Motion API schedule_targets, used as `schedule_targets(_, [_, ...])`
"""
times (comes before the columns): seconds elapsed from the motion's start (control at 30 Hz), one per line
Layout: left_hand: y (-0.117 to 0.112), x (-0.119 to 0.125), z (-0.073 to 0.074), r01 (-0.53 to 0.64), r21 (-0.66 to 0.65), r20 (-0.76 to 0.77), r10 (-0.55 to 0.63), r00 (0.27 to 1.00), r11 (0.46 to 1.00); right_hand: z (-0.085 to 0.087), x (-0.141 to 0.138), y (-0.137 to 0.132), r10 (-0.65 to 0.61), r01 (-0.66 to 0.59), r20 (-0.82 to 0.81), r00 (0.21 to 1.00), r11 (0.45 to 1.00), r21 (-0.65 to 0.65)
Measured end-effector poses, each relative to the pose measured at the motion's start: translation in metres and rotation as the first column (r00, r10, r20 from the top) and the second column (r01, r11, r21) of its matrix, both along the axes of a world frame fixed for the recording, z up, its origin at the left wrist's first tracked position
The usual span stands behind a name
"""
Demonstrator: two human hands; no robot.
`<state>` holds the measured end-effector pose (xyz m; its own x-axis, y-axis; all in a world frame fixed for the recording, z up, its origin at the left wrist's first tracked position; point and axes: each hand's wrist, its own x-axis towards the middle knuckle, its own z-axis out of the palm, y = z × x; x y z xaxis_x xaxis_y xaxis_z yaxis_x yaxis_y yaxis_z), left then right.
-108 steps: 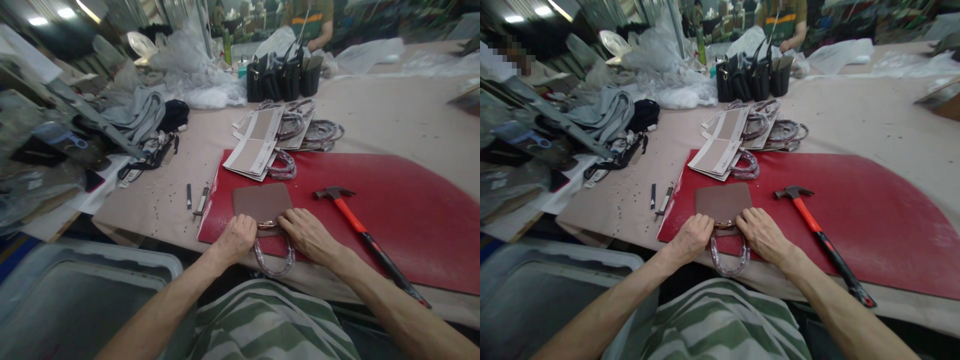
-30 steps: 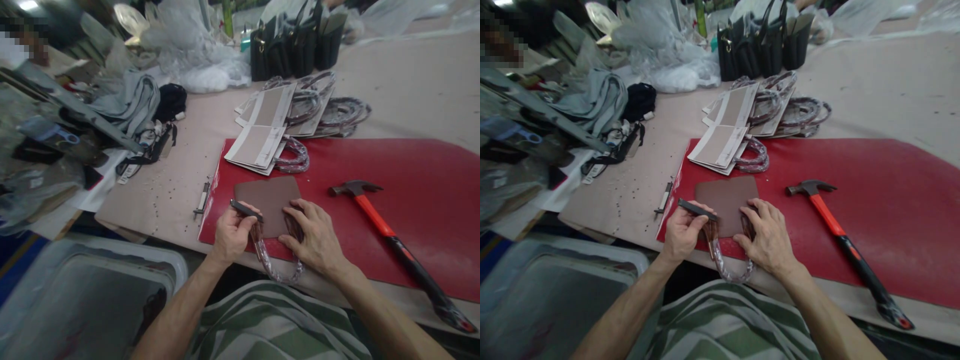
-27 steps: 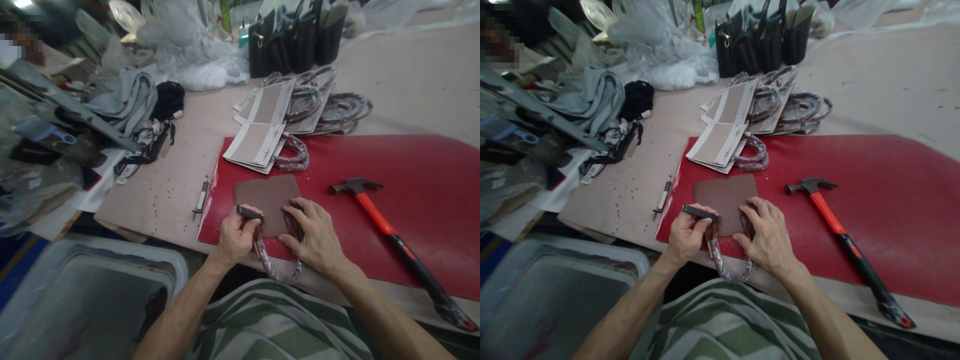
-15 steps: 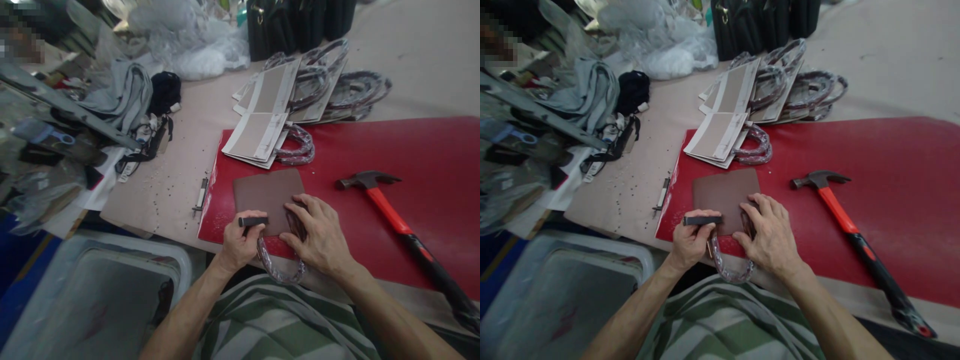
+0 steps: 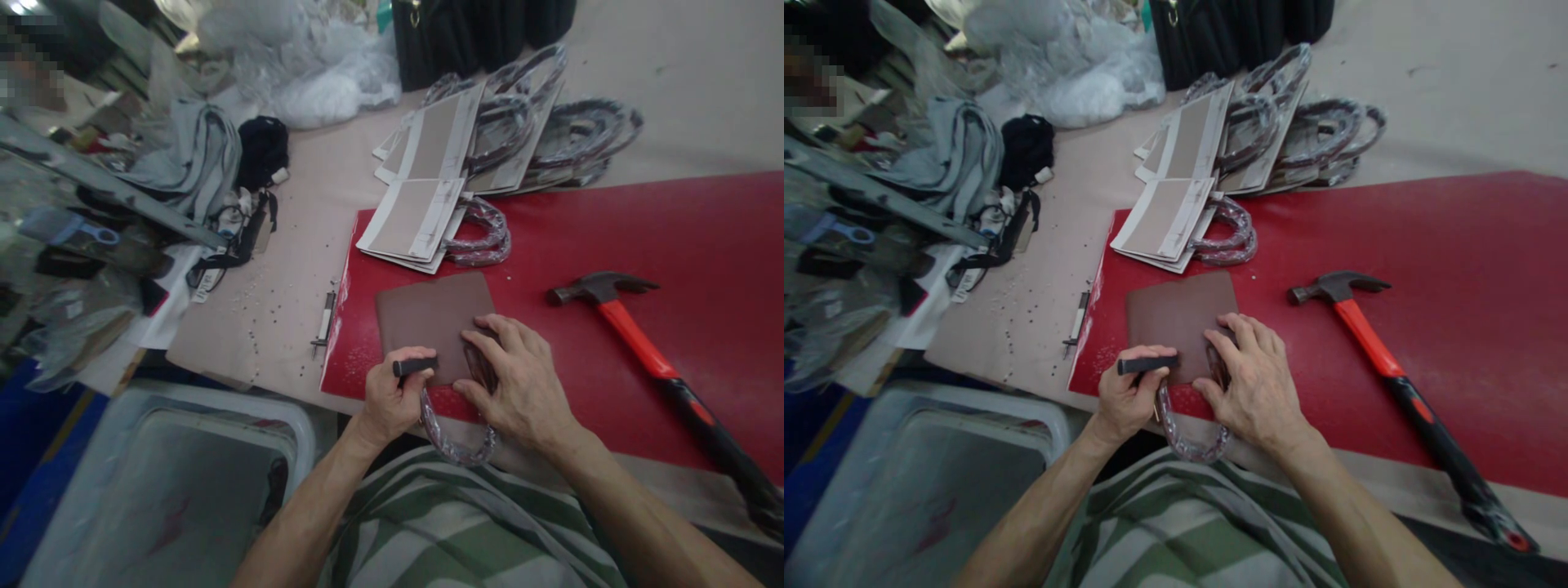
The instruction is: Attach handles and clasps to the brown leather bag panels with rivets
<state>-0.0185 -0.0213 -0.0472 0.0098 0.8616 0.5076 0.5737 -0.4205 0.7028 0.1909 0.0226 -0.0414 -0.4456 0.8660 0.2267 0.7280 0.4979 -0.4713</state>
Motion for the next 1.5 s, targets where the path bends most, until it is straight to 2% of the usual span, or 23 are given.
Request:
schedule_targets(0.3, [-0.002, -0.002, 0.002, -0.046, -0.073, -0.055, 0.042, 0.998, 0.996, -0.001, 0.000, 0.001, -0.003, 0.003, 0.013, 1.000, 1.000, 0.000])
schedule_targets(0.83, [0.001, 0.005, 0.000, -0.089, -0.039, -0.037, 0.088, 0.995, 0.995, 0.000, -0.001, 0.000, -0.005, 0.004, 0.045, 0.999, 1.000, 0.020])
schedule_targets(1.1, [0.005, 0.006, 0.006, -0.062, -0.045, -0.040, 0.060, 0.997, 0.997, 0.002, -0.001, 0.000, -0.005, 0.004, 0.045, 0.999, 0.999, 0.036])
schedule_targets(1.3, [0.005, 0.008, 0.001, -0.096, -0.029, -0.091, 0.093, 0.992, 0.995, -0.001, -0.001, 0.000, -0.006, 0.005, 0.041, 0.999, 1.000, 0.030])
schedule_targets(1.5, [0.009, 0.012, 0.001, -0.071, -0.025, -0.045, 0.070, 0.997, 0.997, -0.001, -0.001, 0.000, -0.004, 0.002, 0.032, 0.999, 0.999, 0.040])
